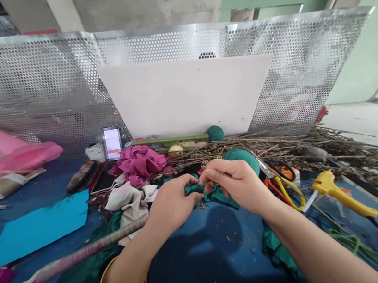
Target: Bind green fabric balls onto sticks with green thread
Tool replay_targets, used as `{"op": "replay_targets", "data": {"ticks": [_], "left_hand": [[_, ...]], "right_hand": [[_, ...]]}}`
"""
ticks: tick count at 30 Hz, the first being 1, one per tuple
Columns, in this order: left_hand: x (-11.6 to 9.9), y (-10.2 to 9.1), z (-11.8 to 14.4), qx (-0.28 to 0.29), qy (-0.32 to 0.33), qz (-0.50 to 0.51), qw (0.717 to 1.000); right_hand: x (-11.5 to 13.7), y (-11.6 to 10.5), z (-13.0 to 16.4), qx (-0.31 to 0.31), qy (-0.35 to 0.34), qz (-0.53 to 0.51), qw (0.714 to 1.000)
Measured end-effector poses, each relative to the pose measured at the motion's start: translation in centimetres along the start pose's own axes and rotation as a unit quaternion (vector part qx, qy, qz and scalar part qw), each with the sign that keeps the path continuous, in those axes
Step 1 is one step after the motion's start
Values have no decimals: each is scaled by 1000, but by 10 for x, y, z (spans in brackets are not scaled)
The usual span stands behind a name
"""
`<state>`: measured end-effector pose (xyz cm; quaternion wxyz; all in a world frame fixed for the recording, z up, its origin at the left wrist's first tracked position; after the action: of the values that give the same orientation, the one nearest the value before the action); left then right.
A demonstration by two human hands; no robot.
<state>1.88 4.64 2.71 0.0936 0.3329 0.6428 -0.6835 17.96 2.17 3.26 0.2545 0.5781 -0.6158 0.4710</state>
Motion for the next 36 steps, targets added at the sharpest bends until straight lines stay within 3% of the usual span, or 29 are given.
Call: {"op": "replay_targets", "data": {"ticks": [4,9,12,17,22,36], "left_hand": [[5,-3,-3,20,-18,87,996],[13,-5,-6,99,-61,221,968],[14,-4,-6,115,-68,241,961],[8,0,-3,107,-76,171,977],[-1,3,2,35,-28,15,999],[-11,13,11,-1,-4,-129,992]], "right_hand": [[12,-5,2,3,3,14,1000],[22,-10,5,11,-10,42,999],[25,-11,8,16,-24,48,998],[23,-7,8,-9,-11,32,999],[13,-2,4,-21,-10,30,999],[-4,2,-2,-29,-5,54,998]]}}
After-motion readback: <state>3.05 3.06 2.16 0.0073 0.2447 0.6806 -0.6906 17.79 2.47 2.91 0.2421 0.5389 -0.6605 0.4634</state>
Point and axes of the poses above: each hand's wrist, its own z-axis away from the middle knuckle, its own y-axis out of the palm, x = y × z, the point moved 2 cm from there along -z, towards the middle knuckle, and after that the axes turned 4 degrees about -y, right-handed, at the moved point
